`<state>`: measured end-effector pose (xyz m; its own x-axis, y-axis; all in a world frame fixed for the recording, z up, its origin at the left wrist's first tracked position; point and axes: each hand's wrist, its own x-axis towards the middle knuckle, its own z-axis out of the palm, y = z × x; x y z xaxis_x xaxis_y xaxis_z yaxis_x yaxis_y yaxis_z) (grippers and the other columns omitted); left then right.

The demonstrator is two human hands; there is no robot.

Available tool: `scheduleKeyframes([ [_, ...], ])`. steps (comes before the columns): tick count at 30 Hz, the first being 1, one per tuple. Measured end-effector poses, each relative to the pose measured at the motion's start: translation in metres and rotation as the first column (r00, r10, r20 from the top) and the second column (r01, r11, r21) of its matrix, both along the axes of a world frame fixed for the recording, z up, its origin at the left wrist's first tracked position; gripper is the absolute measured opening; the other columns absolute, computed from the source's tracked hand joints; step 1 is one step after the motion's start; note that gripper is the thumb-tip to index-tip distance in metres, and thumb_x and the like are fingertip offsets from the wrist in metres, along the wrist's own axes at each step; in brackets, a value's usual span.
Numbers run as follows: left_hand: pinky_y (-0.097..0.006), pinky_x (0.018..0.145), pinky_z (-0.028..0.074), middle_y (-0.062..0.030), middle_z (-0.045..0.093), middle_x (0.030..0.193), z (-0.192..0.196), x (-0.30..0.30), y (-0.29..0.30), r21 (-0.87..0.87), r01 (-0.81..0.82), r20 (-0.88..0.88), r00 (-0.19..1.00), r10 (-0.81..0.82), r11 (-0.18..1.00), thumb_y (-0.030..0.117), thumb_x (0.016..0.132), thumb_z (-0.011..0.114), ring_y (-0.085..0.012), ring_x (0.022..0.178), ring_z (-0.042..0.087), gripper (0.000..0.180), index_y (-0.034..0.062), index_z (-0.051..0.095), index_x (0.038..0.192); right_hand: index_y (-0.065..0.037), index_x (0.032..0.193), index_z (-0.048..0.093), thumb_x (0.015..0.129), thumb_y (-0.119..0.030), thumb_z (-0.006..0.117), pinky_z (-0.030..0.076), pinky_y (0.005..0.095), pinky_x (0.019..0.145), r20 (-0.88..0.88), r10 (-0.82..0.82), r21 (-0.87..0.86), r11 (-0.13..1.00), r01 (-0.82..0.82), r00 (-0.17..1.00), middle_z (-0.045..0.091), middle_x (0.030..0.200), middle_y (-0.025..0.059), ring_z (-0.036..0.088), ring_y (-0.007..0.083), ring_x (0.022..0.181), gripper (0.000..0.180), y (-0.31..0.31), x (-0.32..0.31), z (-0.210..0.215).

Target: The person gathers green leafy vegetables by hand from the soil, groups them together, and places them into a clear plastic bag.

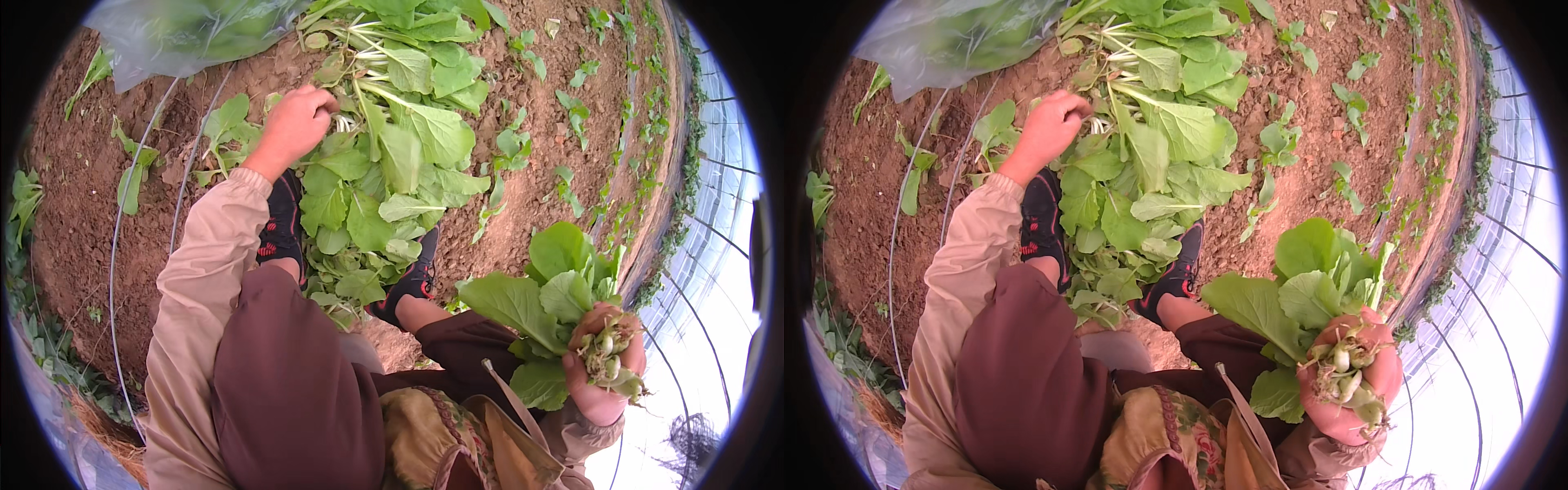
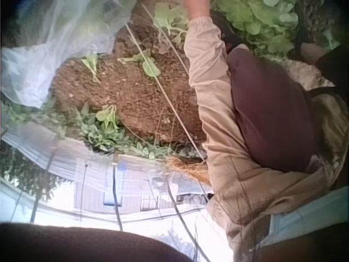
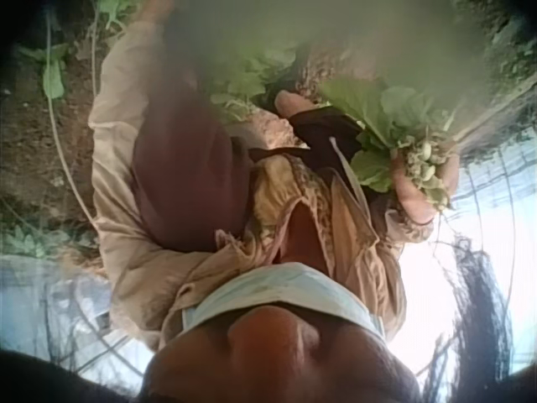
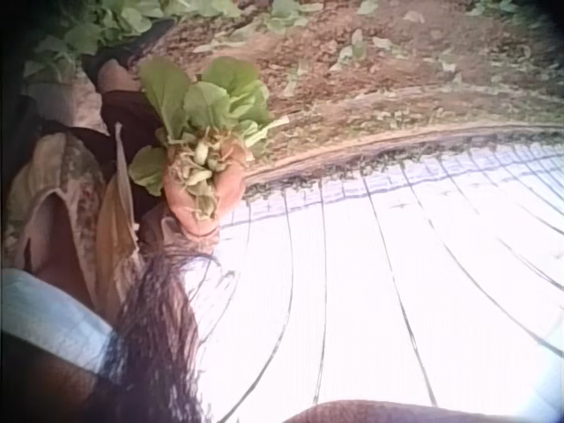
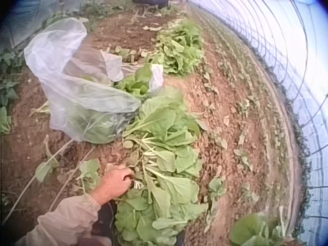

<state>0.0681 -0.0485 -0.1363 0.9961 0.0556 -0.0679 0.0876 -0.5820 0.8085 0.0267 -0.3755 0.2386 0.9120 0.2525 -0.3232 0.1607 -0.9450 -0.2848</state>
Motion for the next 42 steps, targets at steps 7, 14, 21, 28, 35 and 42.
scheduleKeyframes([
  [7, -0.042, 0.088, 0.048, -0.0098, 0.063, 0.109, 0.001, 0.038, -0.015, 0.245, 0.097, 0.041, 0.993, -0.11, 0.965, 0.014, 0.084, 0.061, -0.0313, 0.105, 0.058, 0.024, 0.0132, 0.065, 0.108, -0.004, 0.095, 0.053, 0.065, -0.009, 0.074, 0.049, 0.0361, 0.088, -0.06, -0.248, 0.029, 0.968, 0.25, 0.967, 0.064, 0.073, 0.0042, 0.061, 0.0206, 0.069, 0.036, 0.005, -0.005, -0.003],
  [14, -0.046, 0.092, 0.044, -0.0086, 0.062, 0.11, -0.006, 0.056, -0.02, 0.307, -0.009, -0.015, 1.0, 0.014, 0.952, 0.015, 0.08, 0.071, -0.03, 0.107, 0.057, 0.034, 0.0121, 0.058, 0.111, -0.004, 0.091, 0.056, 0.061, -0.009, 0.077, 0.049, 0.0371, 0.08, 0.051, -0.036, 0.118, 0.993, 0.03, 0.998, 0.063, 0.077, 0.0068, 0.061, 0.0258, 0.075, 0.036, 0.005, -0.001, -0.005],
  [21, -0.044, 0.087, 0.043, -0.008, 0.066, 0.098, -0.014, 0.05, -0.023, 0.173, -0.036, 0.01, 0.999, 0.035, 0.984, 0.014, 0.077, 0.069, -0.0299, 0.1, 0.059, 0.028, 0.0107, 0.06, 0.103, -0.006, 0.091, 0.06, 0.058, -0.014, 0.08, 0.049, 0.0411, 0.081, -0.114, 0.067, 0.267, 0.963, -0.034, 0.991, 0.061, 0.081, 0.0092, 0.06, 0.03, 0.081, 0.04, -0.004, 0.017, -0.001],
  [28, -0.052, 0.074, 0.05, -0.0187, 0.063, 0.085, 0.005, 0.047, -0.044, 0.376, -0.043, -0.077, 0.994, 0.077, 0.926, 0.015, 0.067, 0.066, -0.04, 0.085, 0.062, 0.017, 0.0086, 0.069, 0.082, -0.004, 0.098, 0.061, 0.064, -0.019, 0.079, 0.049, 0.043, 0.082, -0.025, 0.192, 0.2, 0.962, -0.183, 0.981, 0.064, 0.09, 0.0124, 0.062, 0.0347, 0.085, 0.041, -0.015, 0.007, 0.018],
  [35, -0.048, 0.098, 0.038, -0.01, 0.056, 0.115, 0.021, 0.03, -0.055, 0.185, -0.178, -0.088, 0.976, 0.197, 0.966, 0.021, 0.079, 0.073, -0.0331, 0.112, 0.053, 0.038, 0.0161, 0.062, 0.115, -0.002, 0.11, 0.064, 0.076, -0.019, 0.075, 0.052, 0.0432, 0.079, -0.05, 0.286, 0.148, 0.95, -0.276, 0.957, 0.066, 0.101, 0.0185, 0.064, 0.0375, 0.089, 0.039, -0.042, -0.011, 0.029],
  [42, -0.048, 0.096, 0.04, -0.0119, 0.06, 0.116, 0.015, 0.064, -0.073, 0.104, -0.299, -0.318, 0.894, 0.316, 0.949, 0.02, 0.076, 0.073, -0.0324, 0.113, 0.054, 0.04, 0.0138, 0.064, 0.114, -0.005, 0.108, 0.065, 0.076, -0.021, 0.076, 0.053, 0.0419, 0.074, 0.023, 0.61, 0.099, 0.787, -0.609, 0.792, 0.067, 0.093, 0.0153, 0.066, 0.0357, 0.083, 0.038, -0.055, 0.001, 0.036],
])
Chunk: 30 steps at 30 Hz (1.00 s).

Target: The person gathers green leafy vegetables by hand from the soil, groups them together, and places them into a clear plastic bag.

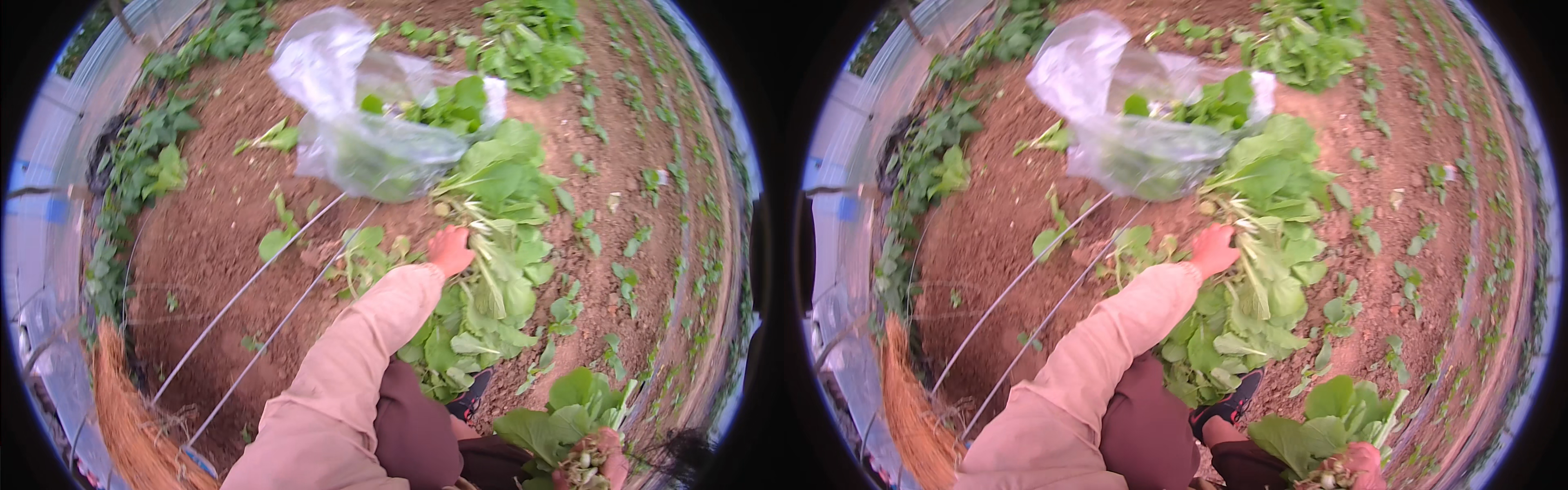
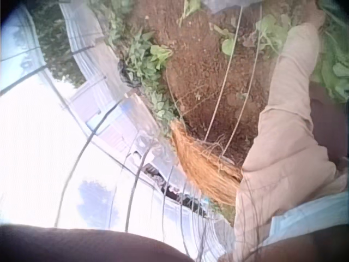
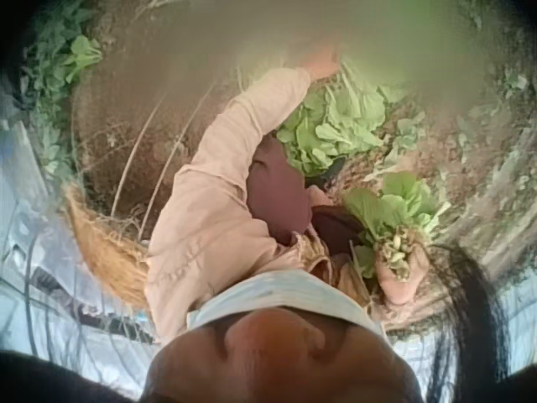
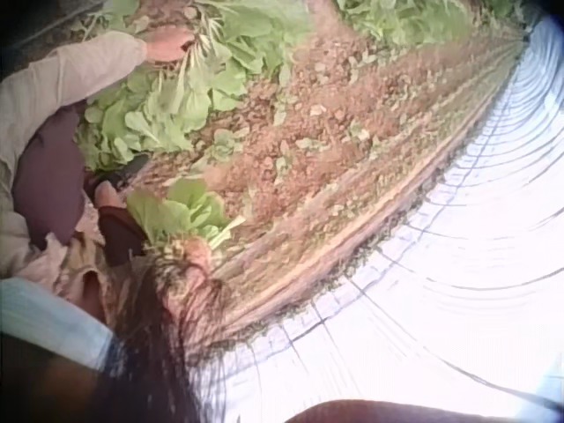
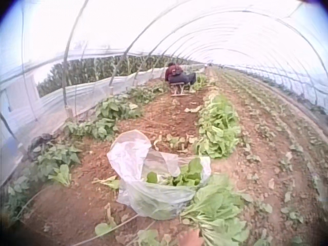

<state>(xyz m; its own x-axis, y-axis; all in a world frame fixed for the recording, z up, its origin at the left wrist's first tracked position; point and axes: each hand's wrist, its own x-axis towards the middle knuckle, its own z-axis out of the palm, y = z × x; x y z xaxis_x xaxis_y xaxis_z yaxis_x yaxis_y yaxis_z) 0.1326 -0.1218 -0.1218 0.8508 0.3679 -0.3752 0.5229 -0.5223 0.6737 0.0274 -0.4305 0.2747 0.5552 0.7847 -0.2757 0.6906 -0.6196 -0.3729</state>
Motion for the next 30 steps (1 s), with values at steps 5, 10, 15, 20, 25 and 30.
scheduleKeyframes([
  [5, -0.036, 0.082, 0.049, -0.01, 0.068, 0.097, -0.038, 0.008, 0.019, -0.687, -0.154, -0.005, 0.978, 0.208, 0.71, 0.015, 0.076, 0.072, -0.024, 0.088, 0.063, 0.034, 0.0023, 0.064, 0.107, -0.005, 0.112, 0.061, 0.075, -0.015, 0.077, 0.052, 0.0425, 0.074, -0.149, -0.49, 0.041, 0.865, 0.501, 0.859, 0.065, 0.091, 0.0159, 0.064, 0.0348, 0.083, 0.041, 0.008, -0.009, -0.005],
  [10, -0.033, 0.08, 0.051, -0.0082, 0.068, 0.095, -0.009, 0.018, -0.005, -0.797, -0.152, -0.043, 0.979, 0.197, 0.584, 0.003, 0.078, 0.072, -0.0191, 0.087, 0.064, 0.026, 0.0, 0.063, 0.102, -0.006, 0.11, 0.061, 0.076, -0.015, 0.075, 0.051, 0.0425, 0.07, -0.037, -0.401, 0.225, 0.889, 0.399, 0.915, 0.063, 0.088, 0.0147, 0.063, 0.036, 0.081, 0.038, 0.025, -0.011, 0.006],
  [15, -0.028, 0.076, 0.051, -0.0065, 0.066, 0.094, 0.03, -0.024, 0.016, -0.8, -0.201, -0.051, 0.962, 0.269, 0.566, 0.01, 0.083, 0.075, -0.0153, 0.084, 0.063, 0.025, -0.0008, 0.061, 0.101, -0.002, 0.101, 0.062, 0.064, -0.02, 0.083, 0.049, 0.0415, 0.076, -0.07, -0.387, 0.28, 0.877, 0.391, 0.919, 0.065, 0.09, 0.0152, 0.062, 0.0328, 0.085, 0.047, 0.034, -0.024, 0.006],
  [20, -0.025, 0.069, 0.048, -0.0024, 0.063, 0.086, 0.15, -0.056, 0.002, -0.709, 0.003, 0.138, 0.981, 0.135, 0.705, 0.013, 0.084, 0.076, -0.0102, 0.076, 0.058, 0.024, 0.0003, 0.06, 0.097, -0.004, 0.096, 0.061, 0.066, -0.017, 0.08, 0.049, 0.0409, 0.069, -0.121, -0.503, 0.48, 0.725, 0.494, 0.856, 0.064, 0.081, 0.0129, 0.062, 0.0315, 0.073, 0.037, 0.037, -0.03, 0.014],
  [25, -0.019, 0.059, 0.044, 0.003, 0.059, 0.081, 0.315, -0.096, 0.024, -0.436, 0.411, 0.444, 0.872, -0.206, 0.801, 0.006, 0.087, 0.072, -0.0041, 0.067, 0.054, 0.021, 0.0035, 0.058, 0.103, -0.003, 0.102, 0.061, 0.073, -0.006, 0.079, 0.05, 0.0274, 0.069, -0.515, -0.496, 0.648, 0.309, 0.697, 0.699, 0.065, 0.08, 0.0013, 0.061, 0.011, 0.074, 0.034, 0.054, -0.034, 0.032],
  [30, -0.019, 0.068, 0.044, 0.0035, 0.058, 0.088, 0.403, -0.124, 0.0, -0.342, 0.605, 0.584, 0.736, -0.342, 0.719, 0.002, 0.089, 0.068, -0.0029, 0.077, 0.052, 0.023, 0.0015, 0.059, 0.11, -0.003, 0.111, 0.058, 0.075, -0.004, 0.078, 0.051, 0.0273, 0.078, -0.641, -0.329, 0.684, 0.166, 0.711, 0.693, 0.067, 0.098, 0.004, 0.061, 0.0086, 0.087, 0.041, 0.037, -0.045, 0.045],
])
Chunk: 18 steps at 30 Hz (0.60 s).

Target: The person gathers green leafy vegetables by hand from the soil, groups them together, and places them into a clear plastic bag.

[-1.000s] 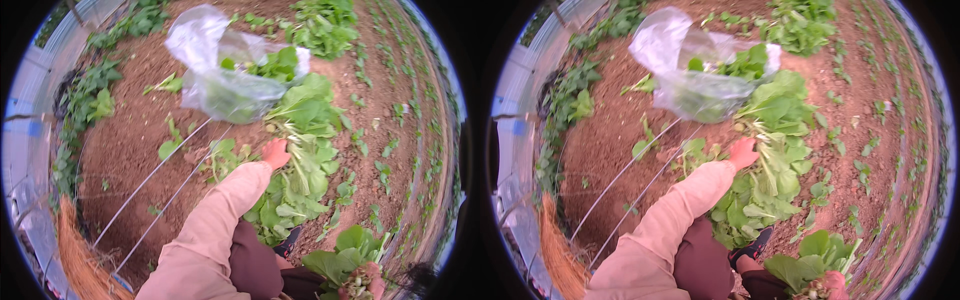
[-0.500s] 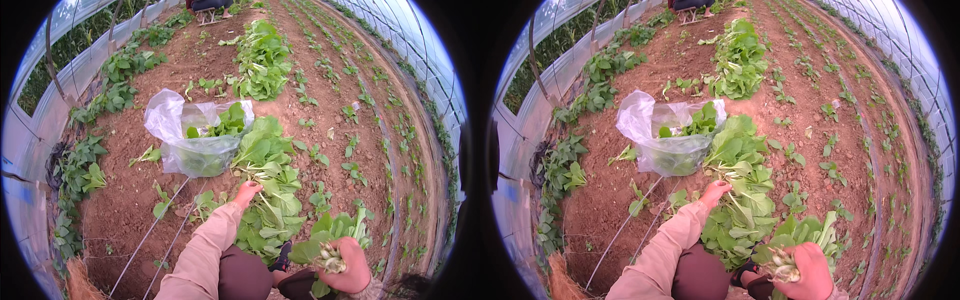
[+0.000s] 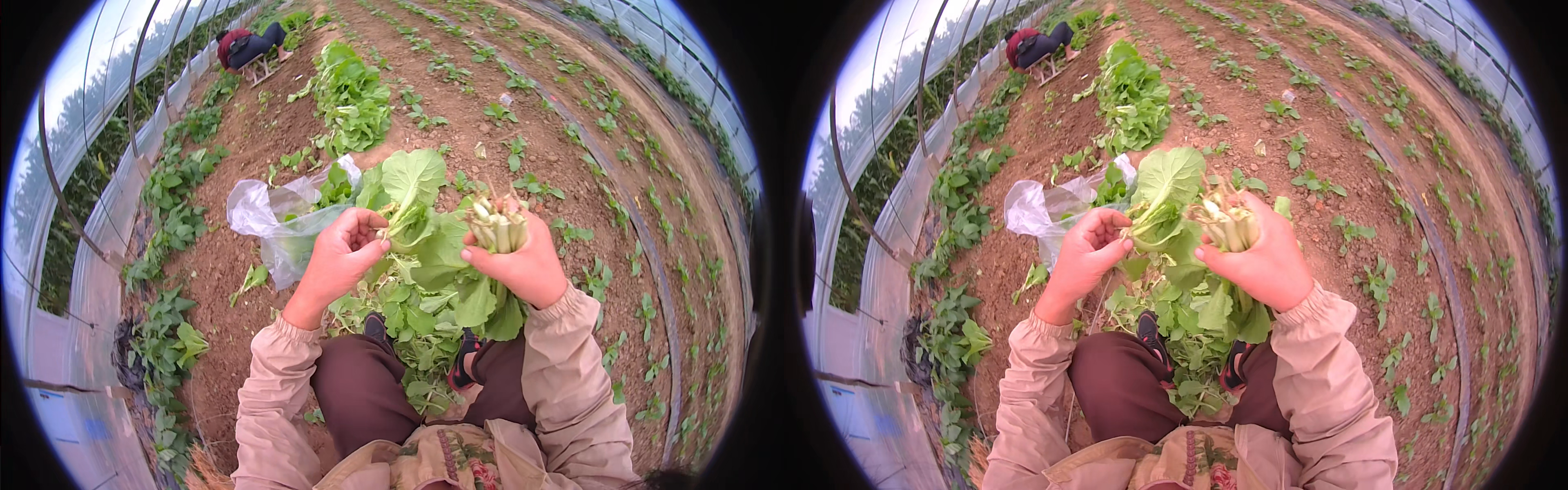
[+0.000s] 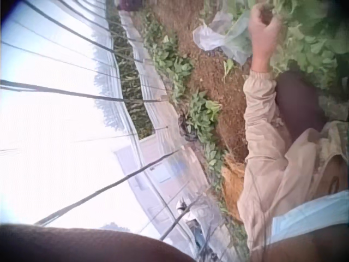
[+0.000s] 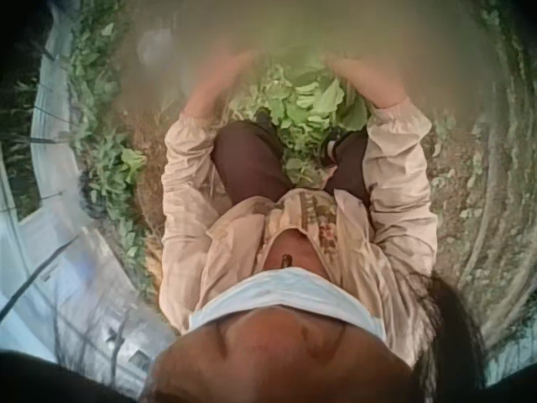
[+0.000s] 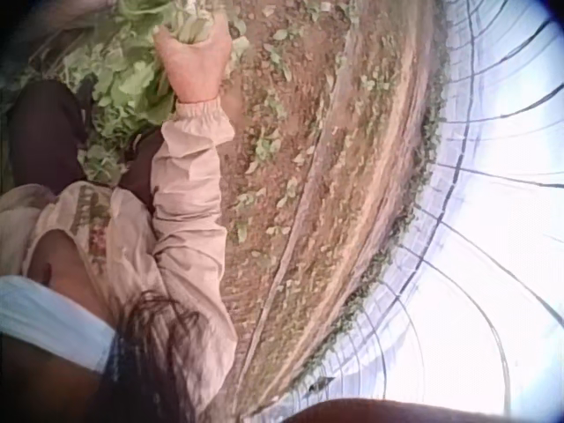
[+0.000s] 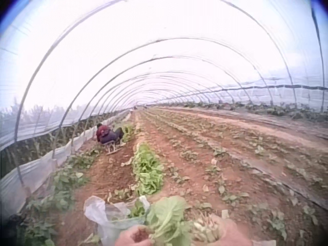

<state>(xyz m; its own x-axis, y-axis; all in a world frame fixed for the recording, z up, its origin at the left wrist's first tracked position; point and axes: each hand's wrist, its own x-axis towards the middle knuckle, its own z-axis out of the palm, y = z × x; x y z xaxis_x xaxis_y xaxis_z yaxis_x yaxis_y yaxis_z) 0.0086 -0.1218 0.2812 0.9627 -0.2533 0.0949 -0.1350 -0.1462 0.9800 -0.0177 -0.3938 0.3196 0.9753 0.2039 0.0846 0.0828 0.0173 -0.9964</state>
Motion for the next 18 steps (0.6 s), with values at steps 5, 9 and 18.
scheduleKeyframes([
  [5, -0.019, 0.07, 0.042, 0.0045, 0.055, 0.089, 0.028, -0.022, -0.025, 0.125, -0.02, 0.132, 0.991, 0.003, 0.992, 0.003, 0.091, 0.066, -0.0035, 0.078, 0.05, 0.023, 0.0013, 0.059, 0.113, -0.003, 0.11, 0.059, 0.073, -0.009, 0.079, 0.05, 0.03, 0.08, 0.126, 0.028, 0.048, 0.998, -0.035, 0.992, 0.065, 0.095, 0.0033, 0.06, 0.0111, 0.086, 0.043, 0.002, -0.015, -0.003],
  [9, -0.023, 0.074, 0.043, 0.0012, 0.053, 0.088, 0.025, -0.03, -0.034, 0.314, -0.142, 0.372, 0.928, 0.016, 0.939, 0.005, 0.091, 0.063, -0.0084, 0.078, 0.049, 0.017, 0.002, 0.061, 0.108, -0.003, 0.102, 0.06, 0.07, -0.016, 0.077, 0.05, 0.0331, 0.076, 0.152, 0.017, -0.132, 0.991, 0.003, 0.988, 0.065, 0.085, 0.0076, 0.061, 0.0158, 0.08, 0.039, -0.017, -0.016, -0.01],
  [18, -0.029, 0.086, 0.042, -0.0059, 0.055, 0.093, 0.028, -0.018, -0.031, 0.248, 0.173, 0.43, 0.862, -0.268, 0.953, 0.008, 0.095, 0.056, -0.0178, 0.094, 0.053, 0.013, 0.0008, 0.063, 0.102, -0.003, 0.098, 0.06, 0.07, -0.011, 0.081, 0.051, 0.0331, 0.075, 0.192, -0.08, -0.201, 0.972, 0.119, 0.978, 0.067, 0.087, 0.0072, 0.065, 0.0169, 0.081, 0.037, -0.048, 0.011, -0.022],
])
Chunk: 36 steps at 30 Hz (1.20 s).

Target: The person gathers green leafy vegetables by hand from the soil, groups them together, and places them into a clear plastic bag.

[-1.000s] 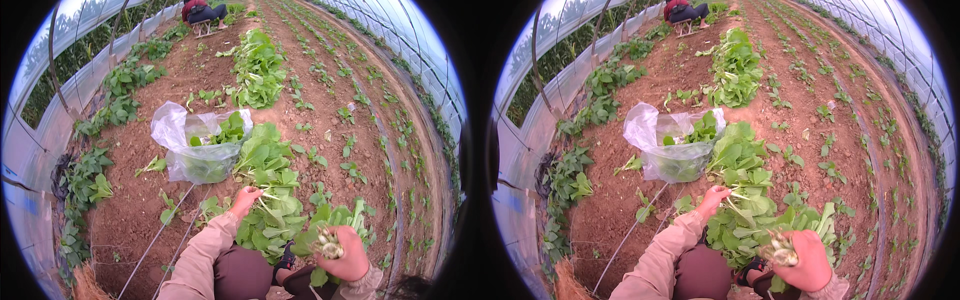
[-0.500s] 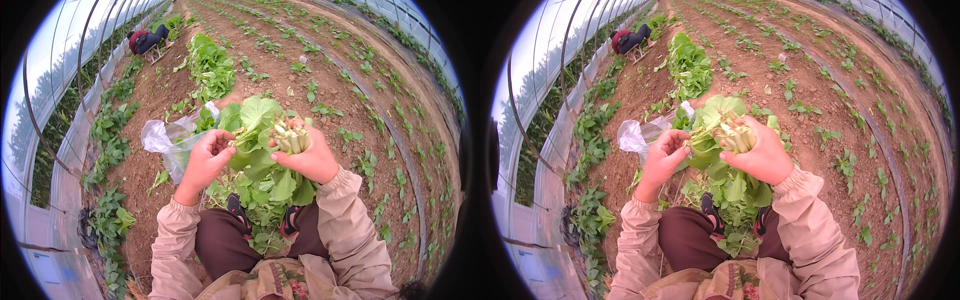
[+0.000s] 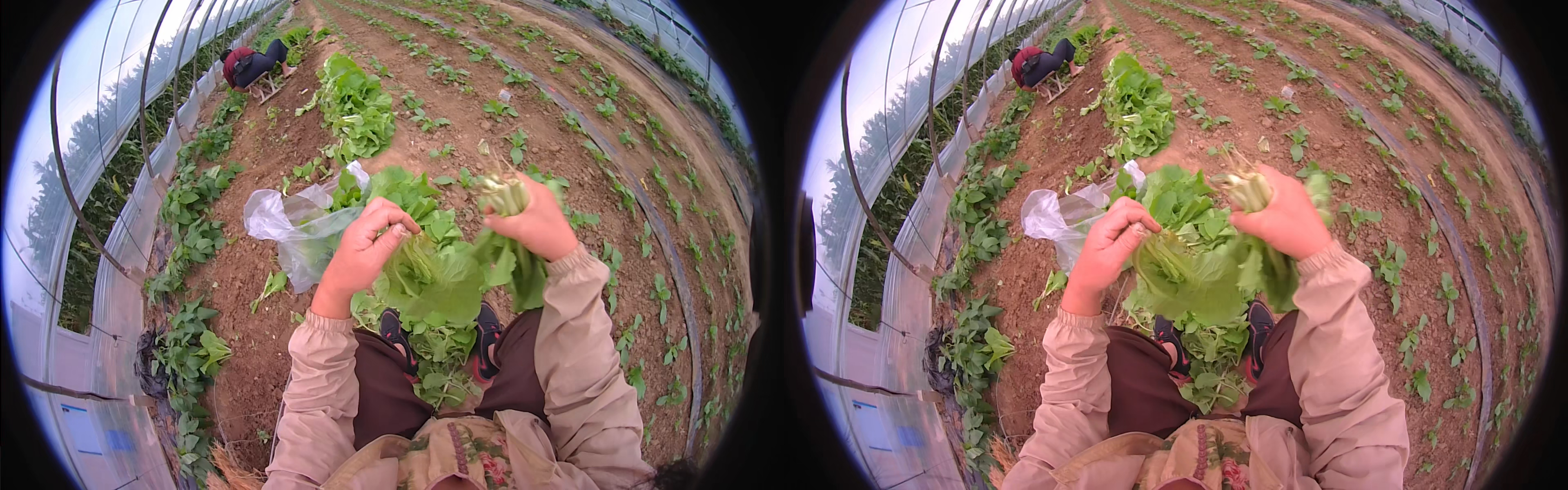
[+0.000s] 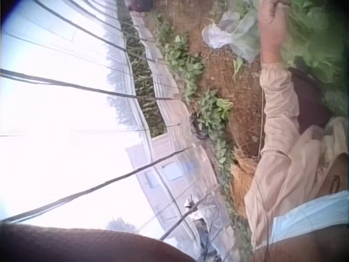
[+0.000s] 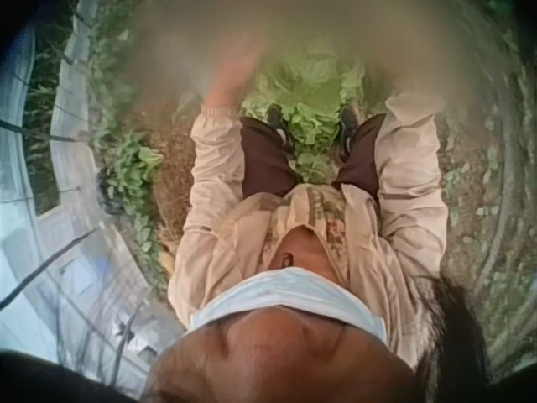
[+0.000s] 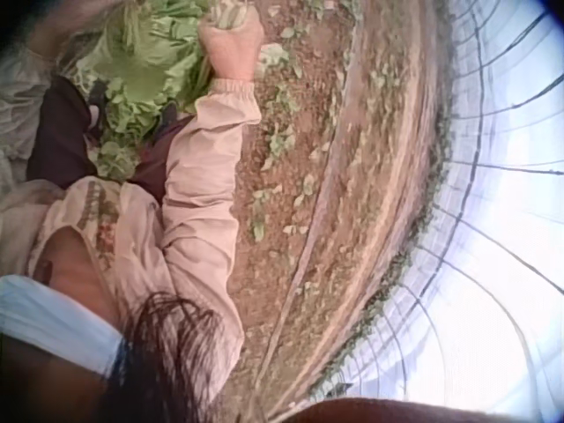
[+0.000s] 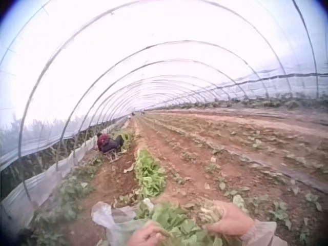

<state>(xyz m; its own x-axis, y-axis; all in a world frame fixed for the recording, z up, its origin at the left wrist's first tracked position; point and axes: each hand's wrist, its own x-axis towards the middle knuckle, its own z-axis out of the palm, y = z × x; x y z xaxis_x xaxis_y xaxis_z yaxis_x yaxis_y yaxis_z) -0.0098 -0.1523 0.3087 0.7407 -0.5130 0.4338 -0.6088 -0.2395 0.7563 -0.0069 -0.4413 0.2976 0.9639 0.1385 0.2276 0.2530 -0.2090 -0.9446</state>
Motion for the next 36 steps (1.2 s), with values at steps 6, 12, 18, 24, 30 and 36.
scheduleKeyframes([
  [6, -0.026, 0.082, 0.049, -0.0031, 0.06, 0.098, -0.022, 0.003, -0.022, -0.558, -0.033, -0.431, 0.865, -0.256, 0.829, 0.018, 0.103, 0.051, -0.0106, 0.09, 0.059, 0.019, 0.0011, 0.061, 0.105, -0.002, 0.11, 0.064, 0.073, -0.003, 0.081, 0.051, 0.0279, 0.083, -0.155, 0.456, 0.376, 0.848, -0.374, 0.876, 0.068, 0.099, 0.0007, 0.062, 0.0107, 0.091, 0.041, 0.053, 0.002, 0.0],
  [12, -0.024, 0.081, 0.05, -0.0024, 0.063, 0.1, -0.034, 0.001, -0.042, -0.612, -0.153, -0.474, 0.856, -0.205, 0.776, 0.017, 0.103, 0.051, -0.0087, 0.091, 0.06, 0.018, 0.0016, 0.059, 0.11, -0.003, 0.112, 0.065, 0.072, -0.002, 0.081, 0.051, 0.0287, 0.085, -0.214, 0.399, 0.438, 0.855, -0.277, 0.892, 0.068, 0.101, 0.0012, 0.063, 0.0111, 0.092, 0.043, 0.05, 0.003, -0.014],
  [18, -0.028, 0.086, 0.047, -0.0022, 0.062, 0.097, -0.034, 0.003, -0.042, -0.374, -0.279, -0.215, 0.954, 0.21, 0.884, 0.011, 0.093, 0.064, -0.0137, 0.093, 0.058, 0.014, 0.0002, 0.062, 0.103, -0.003, 0.11, 0.066, 0.071, -0.001, 0.08, 0.051, 0.0291, 0.083, -0.23, 0.359, 0.509, 0.837, -0.203, 0.905, 0.069, 0.1, 0.0012, 0.063, 0.0112, 0.09, 0.042, 0.052, 0.005, -0.018],
  [24, -0.033, 0.075, 0.048, -0.0077, 0.061, 0.084, -0.03, -0.002, -0.05, -0.057, -0.401, 0.112, 0.907, 0.405, 0.914, 0.002, 0.077, 0.071, -0.0224, 0.08, 0.06, 0.013, 0.0013, 0.061, 0.086, -0.002, 0.103, 0.066, 0.067, -0.002, 0.08, 0.051, 0.0291, 0.079, -0.18, 0.25, 0.345, 0.922, -0.178, 0.951, 0.069, 0.095, 0.0018, 0.062, 0.011, 0.086, 0.039, 0.05, 0.011, -0.03],
  [30, -0.043, 0.07, 0.047, -0.0122, 0.061, 0.077, -0.018, -0.009, -0.046, 0.407, -0.605, 0.382, 0.793, 0.475, 0.684, 0.005, 0.071, 0.068, -0.0331, 0.076, 0.059, 0.012, 0.0016, 0.06, 0.079, -0.003, 0.101, 0.065, 0.068, -0.001, 0.079, 0.05, 0.0285, 0.079, -0.19, 0.149, 0.147, 0.982, -0.122, 0.97, 0.067, 0.094, -0.0003, 0.061, 0.0101, 0.085, 0.036, 0.049, 0.017, -0.031],
  [36, -0.027, 0.063, 0.045, -0.0038, 0.062, 0.081, -0.027, -0.013, -0.043, 0.045, -0.427, -0.253, 0.87, 0.424, 0.903, 0.018, 0.09, 0.067, -0.0132, 0.068, 0.055, 0.018, 0.0019, 0.065, 0.098, -0.003, 0.101, 0.064, 0.068, -0.002, 0.08, 0.05, 0.0283, 0.079, -0.18, 0.08, 0.126, 0.99, -0.057, 0.98, 0.066, 0.092, -0.0008, 0.06, 0.01, 0.084, 0.037, 0.051, 0.022, -0.038],
])
